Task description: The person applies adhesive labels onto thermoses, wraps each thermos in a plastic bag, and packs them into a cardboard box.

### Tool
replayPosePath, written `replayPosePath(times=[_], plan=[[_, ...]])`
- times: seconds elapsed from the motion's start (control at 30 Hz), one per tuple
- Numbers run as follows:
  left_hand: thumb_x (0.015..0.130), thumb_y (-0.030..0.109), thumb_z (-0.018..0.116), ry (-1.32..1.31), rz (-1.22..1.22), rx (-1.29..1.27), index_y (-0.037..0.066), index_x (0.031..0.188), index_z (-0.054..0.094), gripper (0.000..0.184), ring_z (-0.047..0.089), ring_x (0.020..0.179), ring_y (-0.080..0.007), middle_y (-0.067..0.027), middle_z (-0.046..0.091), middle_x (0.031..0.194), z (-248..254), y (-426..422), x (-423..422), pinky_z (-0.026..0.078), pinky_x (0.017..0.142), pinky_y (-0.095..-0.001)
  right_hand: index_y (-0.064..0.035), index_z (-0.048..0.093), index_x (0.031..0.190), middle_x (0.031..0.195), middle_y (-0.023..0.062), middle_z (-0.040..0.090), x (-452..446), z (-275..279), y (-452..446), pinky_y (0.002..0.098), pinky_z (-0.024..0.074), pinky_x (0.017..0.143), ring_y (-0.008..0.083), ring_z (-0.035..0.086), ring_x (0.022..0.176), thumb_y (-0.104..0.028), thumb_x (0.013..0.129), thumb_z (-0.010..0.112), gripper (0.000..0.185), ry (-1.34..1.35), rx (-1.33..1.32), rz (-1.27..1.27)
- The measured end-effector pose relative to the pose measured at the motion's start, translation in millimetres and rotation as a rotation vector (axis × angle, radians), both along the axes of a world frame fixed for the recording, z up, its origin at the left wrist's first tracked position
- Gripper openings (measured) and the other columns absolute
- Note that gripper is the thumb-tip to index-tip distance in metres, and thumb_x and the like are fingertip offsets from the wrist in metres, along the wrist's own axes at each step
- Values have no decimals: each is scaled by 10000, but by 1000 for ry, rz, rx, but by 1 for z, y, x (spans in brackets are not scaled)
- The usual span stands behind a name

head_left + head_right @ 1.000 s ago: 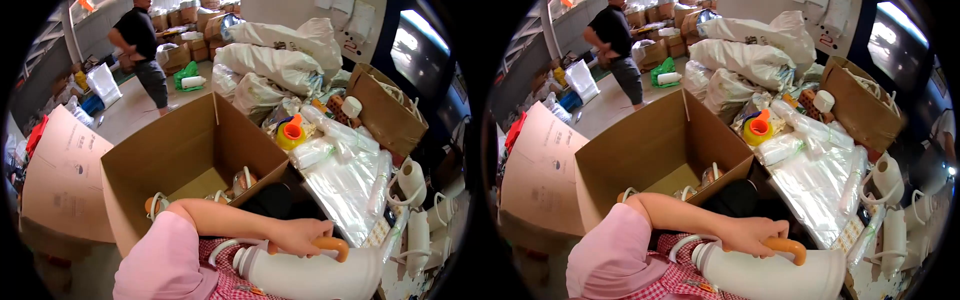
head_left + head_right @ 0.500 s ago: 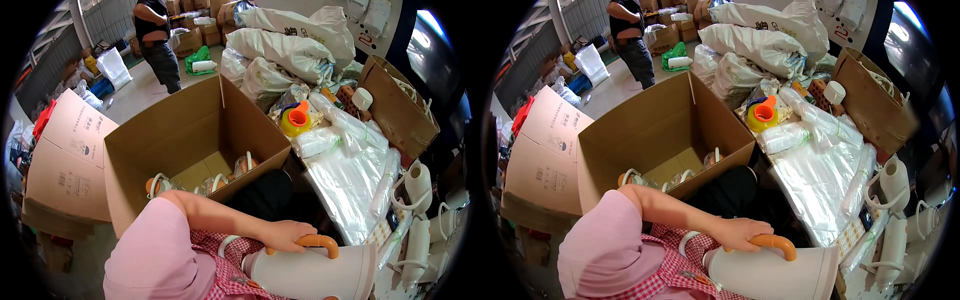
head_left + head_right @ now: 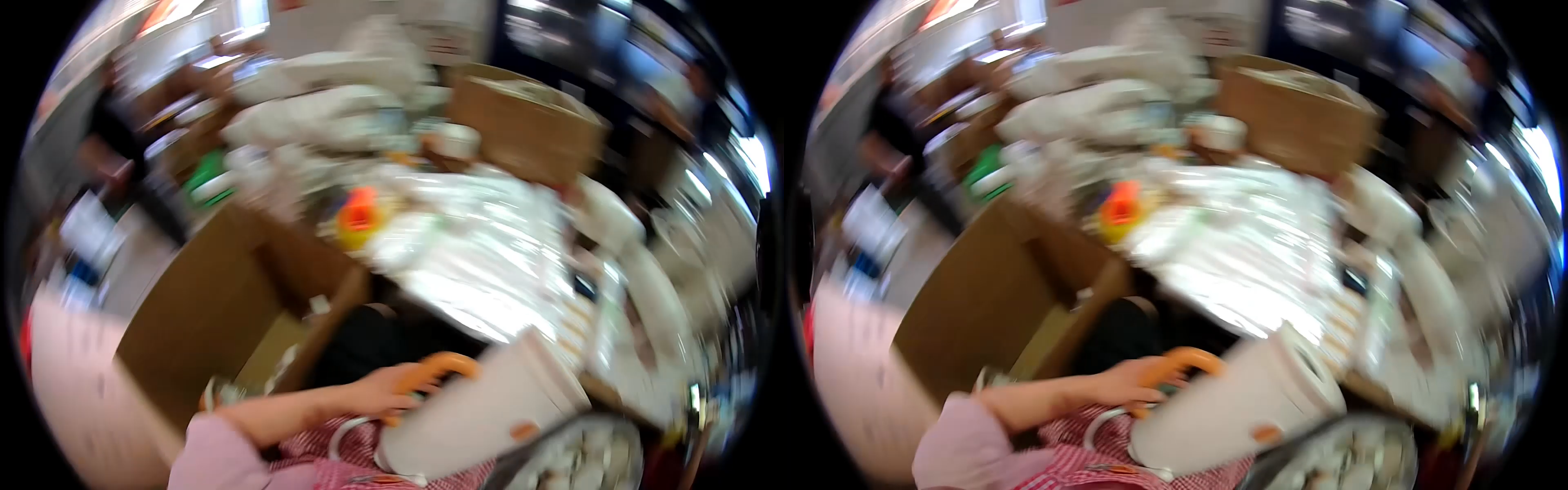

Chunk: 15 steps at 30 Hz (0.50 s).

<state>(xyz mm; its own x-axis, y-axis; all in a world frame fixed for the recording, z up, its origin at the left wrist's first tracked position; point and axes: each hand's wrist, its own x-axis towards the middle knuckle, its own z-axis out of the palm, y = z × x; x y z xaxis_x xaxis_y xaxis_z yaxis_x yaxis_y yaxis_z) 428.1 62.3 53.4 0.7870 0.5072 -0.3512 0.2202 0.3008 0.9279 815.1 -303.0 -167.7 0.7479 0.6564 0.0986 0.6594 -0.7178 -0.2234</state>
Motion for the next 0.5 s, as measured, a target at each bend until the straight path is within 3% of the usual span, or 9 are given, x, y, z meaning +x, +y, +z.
replayPosePath(times=[0.07,0.1,0.13,0.17,0.3,0.37,0.4,0.47,0.5], plan=[[851,47,648,-41,110,28,20,1319,449,509,538,551,-81,-204,607,1294,-27,3,-8,488,528,-227,-12,472,1304,1135,166,606,-13,-27,-34,417,480,896,334,611,963,-242,688,805,737,-46,-11,-53],[845,39,656,-76,159,-29,15,1305,449,505,544,544,-87,-228,607,1276,-28,4,-11,488,522,-229,-43,478,1309,1124,198,575,-17,-8,-23,464,456,918,392,568,1007,-309,630,841,814,126,-164,-206],[839,31,664,-99,234,-82,10,1291,449,500,549,537,-92,-252,608,1259,-33,2,-12,487,517,-231,-73,482,1310,1138,176,539,-33,10,-17,464,429,939,382,524,1099,-281,622,849,807,-8,-227,-211],[837,37,674,-110,254,-100,6,1284,447,502,559,537,-102,-267,609,1243,-34,2,-10,490,514,-233,-91,467,1326,1187,179,514,-42,34,-7,490,397,970,391,473,1170,-261,607,855,835,88,-256,-271],[828,60,709,-162,341,-104,-2,1259,449,507,573,530,-124,-282,630,1186,-44,7,-18,493,493,-244,-82,462,1325,1121,170,503,-44,44,-17,483,441,874,385,534,1049,-275,623,854,826,119,-258,-365],[855,76,693,-197,371,-88,8,1236,458,453,563,534,-127,-268,648,1135,-45,8,-22,484,486,-250,-67,459,1326,1109,178,500,-46,56,-27,481,457,855,387,547,1020,-275,663,837,790,-28,45,-339],[855,76,693,-207,370,-89,8,1236,458,453,563,534,-127,-268,648,1135,-42,7,-21,484,486,-250,-67,459,1326,1109,178,500,-45,66,-27,481,457,855,387,547,1020,-275,663,837,790,-38,48,-339],[891,-7,595,-233,450,-159,1,1211,469,344,523,514,-121,-279,642,1167,-36,7,-23,459,492,-252,-51,452,1324,1127,193,507,-43,85,-22,484,460,889,416,531,1057,-245,700,811,746,-106,222,-362],[900,-11,582,-248,501,-231,18,1191,480,310,515,511,-122,-275,636,1160,-36,10,-26,450,484,-256,-30,450,1335,1197,191,523,-41,92,-17,445,445,959,386,534,1114,-209,739,791,710,-91,310,-346]])
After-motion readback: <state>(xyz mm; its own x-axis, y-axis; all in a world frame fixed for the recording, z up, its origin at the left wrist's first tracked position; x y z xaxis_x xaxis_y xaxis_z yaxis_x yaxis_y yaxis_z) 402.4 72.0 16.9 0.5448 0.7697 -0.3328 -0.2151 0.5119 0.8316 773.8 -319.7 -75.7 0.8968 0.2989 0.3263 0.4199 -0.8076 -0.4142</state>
